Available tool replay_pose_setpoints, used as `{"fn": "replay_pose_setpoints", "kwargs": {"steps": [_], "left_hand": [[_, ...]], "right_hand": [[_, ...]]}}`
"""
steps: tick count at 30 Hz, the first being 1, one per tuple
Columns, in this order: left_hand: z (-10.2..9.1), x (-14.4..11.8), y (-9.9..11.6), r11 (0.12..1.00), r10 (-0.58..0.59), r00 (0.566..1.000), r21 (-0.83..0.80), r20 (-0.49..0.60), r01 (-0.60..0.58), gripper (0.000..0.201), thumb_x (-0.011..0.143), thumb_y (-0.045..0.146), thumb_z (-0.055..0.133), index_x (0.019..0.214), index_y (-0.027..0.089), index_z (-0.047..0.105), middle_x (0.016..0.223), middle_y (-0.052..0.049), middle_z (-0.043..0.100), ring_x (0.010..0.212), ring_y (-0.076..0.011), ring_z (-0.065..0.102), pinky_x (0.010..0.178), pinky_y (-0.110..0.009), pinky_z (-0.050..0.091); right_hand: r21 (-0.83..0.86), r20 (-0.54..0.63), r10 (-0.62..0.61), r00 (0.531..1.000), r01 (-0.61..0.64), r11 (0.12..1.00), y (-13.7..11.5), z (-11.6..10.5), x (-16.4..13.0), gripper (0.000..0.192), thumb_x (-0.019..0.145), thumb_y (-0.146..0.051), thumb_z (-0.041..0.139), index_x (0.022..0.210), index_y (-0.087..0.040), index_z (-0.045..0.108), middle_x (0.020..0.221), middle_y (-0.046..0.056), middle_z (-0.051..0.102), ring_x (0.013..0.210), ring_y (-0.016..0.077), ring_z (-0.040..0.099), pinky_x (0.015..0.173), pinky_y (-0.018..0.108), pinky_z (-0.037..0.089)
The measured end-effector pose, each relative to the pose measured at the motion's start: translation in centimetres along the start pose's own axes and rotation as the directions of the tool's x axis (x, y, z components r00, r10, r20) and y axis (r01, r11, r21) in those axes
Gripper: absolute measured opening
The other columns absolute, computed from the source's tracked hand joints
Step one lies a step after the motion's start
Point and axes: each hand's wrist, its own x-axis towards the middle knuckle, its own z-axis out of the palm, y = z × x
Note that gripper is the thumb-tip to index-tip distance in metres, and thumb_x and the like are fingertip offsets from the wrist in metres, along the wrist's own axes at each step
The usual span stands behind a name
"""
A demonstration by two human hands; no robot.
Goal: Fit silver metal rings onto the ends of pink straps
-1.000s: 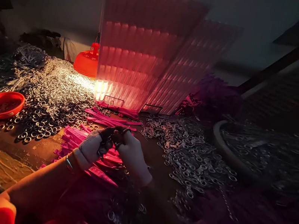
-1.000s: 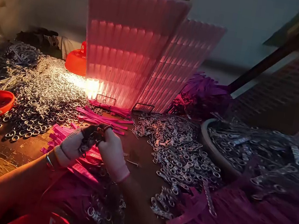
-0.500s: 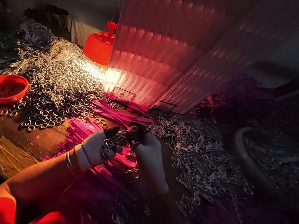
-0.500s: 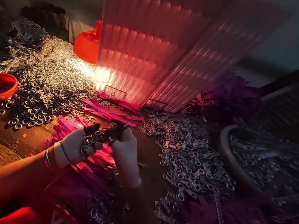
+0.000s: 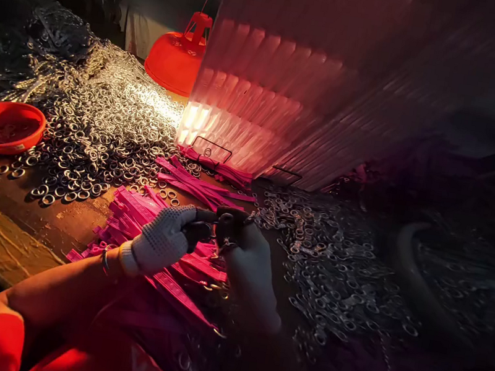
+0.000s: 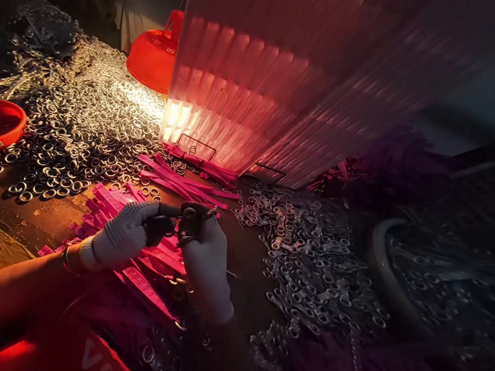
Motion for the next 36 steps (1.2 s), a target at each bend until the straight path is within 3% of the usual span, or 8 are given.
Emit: {"fn": "replay_pose_setpoints", "kwargs": {"steps": [4,8,11,15,18,21,24,36], "left_hand": [[-1.2,0.2,0.4,0.983,0.169,0.98,0.085,-0.101,-0.161,0.023,0.079,0.012,0.066,0.099,0.018,0.076,0.088,-0.01,0.063,0.089,-0.0201,0.055,0.068,-0.023,0.046],[-3.7,1.5,0.6,0.948,-0.009,0.984,-0.315,-0.178,-0.048,0.024,0.081,0.018,0.064,0.103,0.016,0.072,0.082,-0.008,0.062,0.069,-0.0145,0.055,0.047,-0.017,0.037],[-4.9,2.1,-0.2,0.72,-0.252,0.963,-0.645,0.099,0.255,0.025,0.081,0.022,0.058,0.098,0.008,0.069,0.072,-0.009,0.064,0.053,-0.0126,0.055,0.036,-0.016,0.024],[-4.6,1.3,-2.1,0.503,-0.316,0.861,-0.699,0.398,0.508,0.035,0.087,0.031,0.052,0.105,0.005,0.067,0.086,-0.018,0.071,0.066,-0.0223,0.069,0.034,-0.016,0.024],[-3.3,0.4,-2.9,0.462,-0.361,0.806,-0.661,0.468,0.591,0.036,0.089,0.04,0.057,0.105,0.01,0.067,0.084,-0.014,0.071,0.063,-0.0202,0.069,0.033,-0.016,0.027],[-1.6,0.0,-3.2,0.582,-0.409,0.861,-0.64,0.303,0.502,0.024,0.083,0.034,0.068,0.091,0.012,0.067,0.068,-0.005,0.065,0.045,-0.0093,0.055,0.033,-0.015,0.026],[-0.6,0.0,-3.4,0.712,-0.381,0.904,-0.563,0.195,0.421,0.016,0.079,0.027,0.069,0.08,0.012,0.065,0.06,0.0,0.057,0.038,-0.0038,0.04,0.034,-0.015,0.024],[-1.0,0.9,-2.5,0.939,-0.297,0.954,-0.169,0.048,0.301,0.033,0.087,0.045,0.059,0.07,0.017,0.055,0.048,0.002,0.052,0.036,-0.0069,0.04,0.035,-0.018,0.027]], "right_hand": [[0.275,0.176,0.22,0.959,-0.263,0.925,0.7,-0.7,0.6,0.016,0.078,-0.034,0.059,0.085,-0.021,0.056,0.064,-0.005,0.049,0.048,0.0085,0.035,0.044,0.023,0.032],[0.324,0.2,0.248,0.948,-0.303,0.896,1.3,-1.2,0.8,0.017,0.075,-0.032,0.06,0.087,-0.02,0.056,0.065,-0.005,0.049,0.049,0.008,0.034,0.043,0.023,0.031],[0.267,0.137,0.183,0.973,-0.214,0.94,1.2,-0.7,0.8,0.029,0.076,-0.036,0.065,0.1,-0.02,0.06,0.075,-0.001,0.06,0.058,0.0112,0.047,0.05,0.024,0.039],[-0.071,-0.065,-0.099,0.993,0.094,0.993,0.3,0.1,0.2,0.022,0.084,-0.036,0.061,0.101,-0.022,0.064,0.087,0.003,0.068,0.075,0.0175,0.06,0.067,0.031,0.049],[-0.471,-0.048,-0.398,0.916,0.33,0.818,0.1,0.5,-0.5,0.022,0.09,-0.029,0.053,0.105,-0.021,0.067,0.094,0.008,0.07,0.083,0.0222,0.062,0.075,0.036,0.048],[-0.675,0.178,-0.5,0.848,0.475,0.565,0.4,1.1,-1.3,0.025,0.087,-0.02,0.052,0.106,-0.017,0.068,0.093,0.013,0.069,0.078,0.0247,0.06,0.068,0.037,0.046],[-0.719,0.264,-0.465,0.845,0.494,0.489,0.9,1.7,-2.0,0.03,0.082,-0.011,0.052,0.107,-0.015,0.067,0.093,0.014,0.069,0.078,0.0256,0.059,0.067,0.037,0.047],[-0.152,0.138,-0.134,0.981,0.155,0.976,0.9,-1.0,-1.3,0.046,0.082,-0.014,0.043,0.123,-0.022,0.063,0.101,0.006,0.073,0.085,0.0205,0.066,0.074,0.034,0.053]]}}
